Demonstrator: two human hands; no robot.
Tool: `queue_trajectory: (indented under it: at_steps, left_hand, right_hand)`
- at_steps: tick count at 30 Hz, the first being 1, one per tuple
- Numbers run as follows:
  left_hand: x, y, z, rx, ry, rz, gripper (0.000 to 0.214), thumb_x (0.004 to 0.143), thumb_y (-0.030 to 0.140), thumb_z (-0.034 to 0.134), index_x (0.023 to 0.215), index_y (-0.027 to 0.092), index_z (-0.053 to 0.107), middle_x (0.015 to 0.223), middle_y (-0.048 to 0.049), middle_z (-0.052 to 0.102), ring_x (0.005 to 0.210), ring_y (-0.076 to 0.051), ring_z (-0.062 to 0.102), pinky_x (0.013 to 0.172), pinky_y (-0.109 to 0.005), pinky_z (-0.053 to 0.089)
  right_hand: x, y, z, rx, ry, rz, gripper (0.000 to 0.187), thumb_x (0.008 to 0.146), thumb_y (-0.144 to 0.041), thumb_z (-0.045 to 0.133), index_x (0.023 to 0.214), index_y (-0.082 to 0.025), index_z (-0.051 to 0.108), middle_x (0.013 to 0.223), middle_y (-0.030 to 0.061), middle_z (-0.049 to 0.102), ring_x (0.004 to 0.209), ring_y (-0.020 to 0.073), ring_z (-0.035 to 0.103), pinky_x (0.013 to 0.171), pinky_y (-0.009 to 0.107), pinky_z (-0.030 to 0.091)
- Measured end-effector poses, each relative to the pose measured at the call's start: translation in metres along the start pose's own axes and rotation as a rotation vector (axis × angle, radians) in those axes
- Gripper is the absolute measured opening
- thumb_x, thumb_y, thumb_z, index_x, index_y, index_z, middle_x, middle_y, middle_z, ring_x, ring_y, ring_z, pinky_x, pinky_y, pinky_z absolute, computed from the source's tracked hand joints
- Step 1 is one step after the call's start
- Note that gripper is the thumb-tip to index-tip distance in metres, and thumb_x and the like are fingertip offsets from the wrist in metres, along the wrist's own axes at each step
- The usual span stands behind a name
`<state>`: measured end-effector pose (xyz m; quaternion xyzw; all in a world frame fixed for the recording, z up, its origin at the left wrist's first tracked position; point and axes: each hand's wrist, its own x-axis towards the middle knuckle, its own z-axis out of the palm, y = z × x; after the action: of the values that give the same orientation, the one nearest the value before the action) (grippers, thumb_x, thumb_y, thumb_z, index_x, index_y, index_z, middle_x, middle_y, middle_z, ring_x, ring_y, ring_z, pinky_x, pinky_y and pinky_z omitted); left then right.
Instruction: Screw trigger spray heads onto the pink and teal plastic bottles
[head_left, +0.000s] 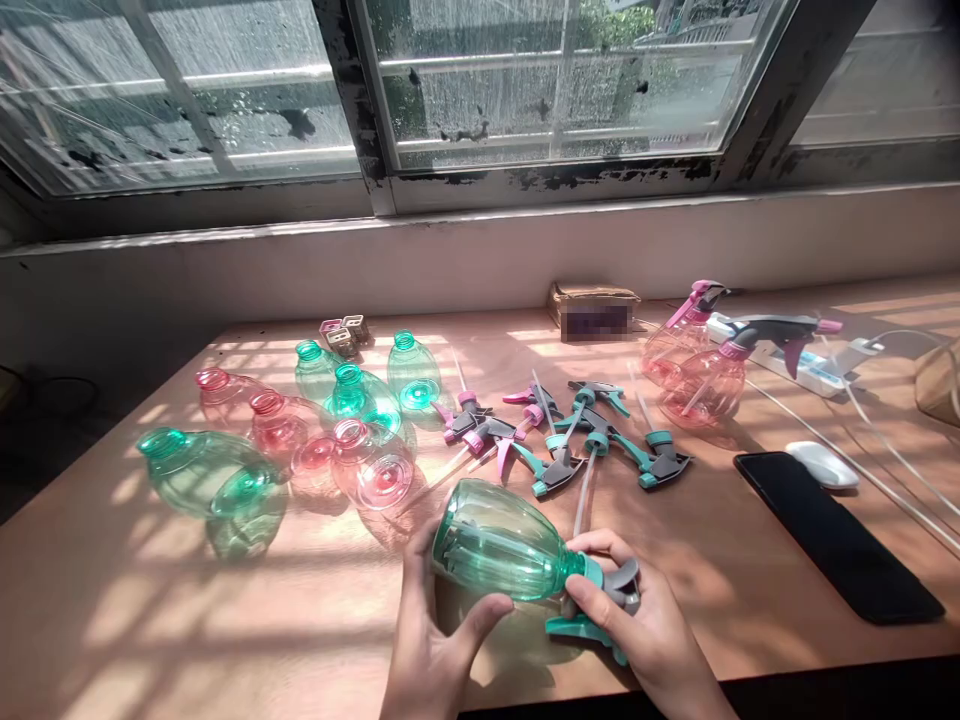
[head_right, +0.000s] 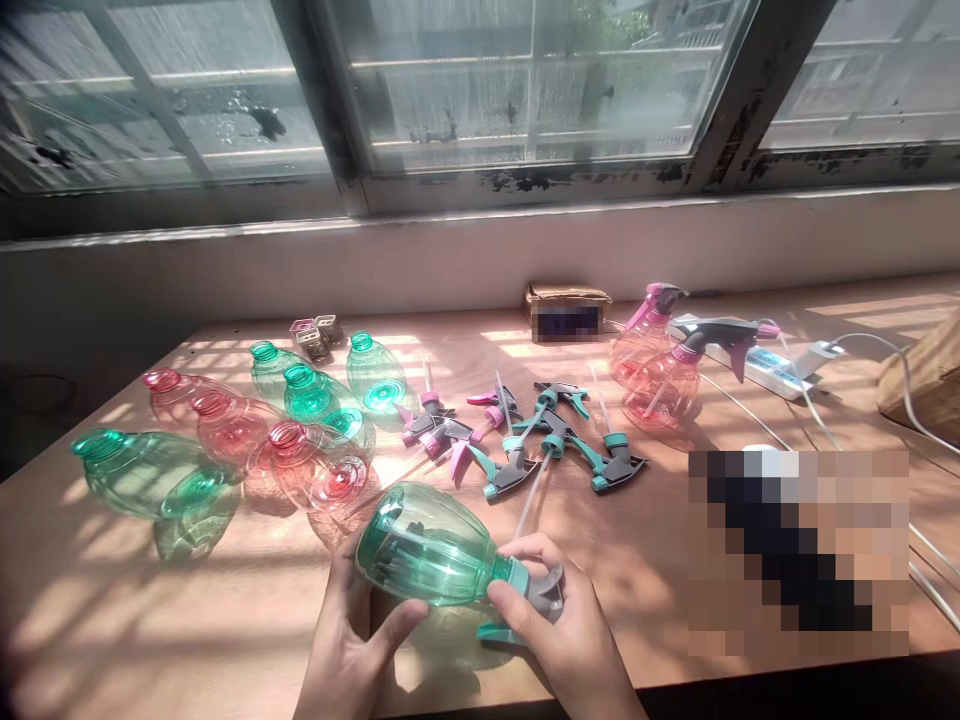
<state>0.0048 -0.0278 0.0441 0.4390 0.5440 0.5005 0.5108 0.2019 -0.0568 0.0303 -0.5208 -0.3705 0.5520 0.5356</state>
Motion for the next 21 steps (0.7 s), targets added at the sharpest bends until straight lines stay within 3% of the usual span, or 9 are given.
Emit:
queue_trajectory:
  at_steps: [7, 13, 21]
  left_hand:
    - [0.0061, -0.0071, -0.0031, 0.021, -0.049, 0.031, 0.072, 0.076, 0.050, 0.087, 0.139, 0.030, 0.057, 0.153, -0.0083, 0.057, 0.148, -0.034, 0.047, 0.125, -0.046, 0.034]
    - [0.0048, -0.0047, -0.0032, 0.028, -0.077, 0.007, 0.075, 0.079, 0.051, 0.084, 0.144, 0.028, 0.054, 0.155, -0.0098, 0.058, 0.149, -0.032, 0.049, 0.124, -0.043, 0.038]
    - [0.0027, -0.0015, -0.0008, 0.051, -0.067, -0.013, 0.077, 0.080, 0.057, 0.082, 0.147, 0.031, 0.054, 0.159, -0.0094, 0.055, 0.152, -0.035, 0.043, 0.128, -0.054, 0.031]
  right_hand:
    - [0.0016, 0.0014, 0.0011, -0.002, 0.008, -0.021, 0.043, 0.085, -0.056, 0.080, 0.105, -0.019, 0.070, 0.067, -0.0012, 0.070, 0.063, 0.0164, 0.060, 0.061, 0.028, 0.048]
    - [0.0011, -0.0034, 0.0034, 0.037, 0.031, -0.008, 0.043, 0.083, -0.057, 0.083, 0.101, -0.020, 0.070, 0.067, -0.0002, 0.071, 0.063, 0.0173, 0.063, 0.060, 0.028, 0.052]
    - [0.0007, -0.0065, 0.0069, 0.099, 0.049, 0.010, 0.046, 0.079, -0.058, 0.086, 0.101, -0.020, 0.071, 0.065, -0.0005, 0.072, 0.061, 0.0165, 0.064, 0.059, 0.027, 0.055]
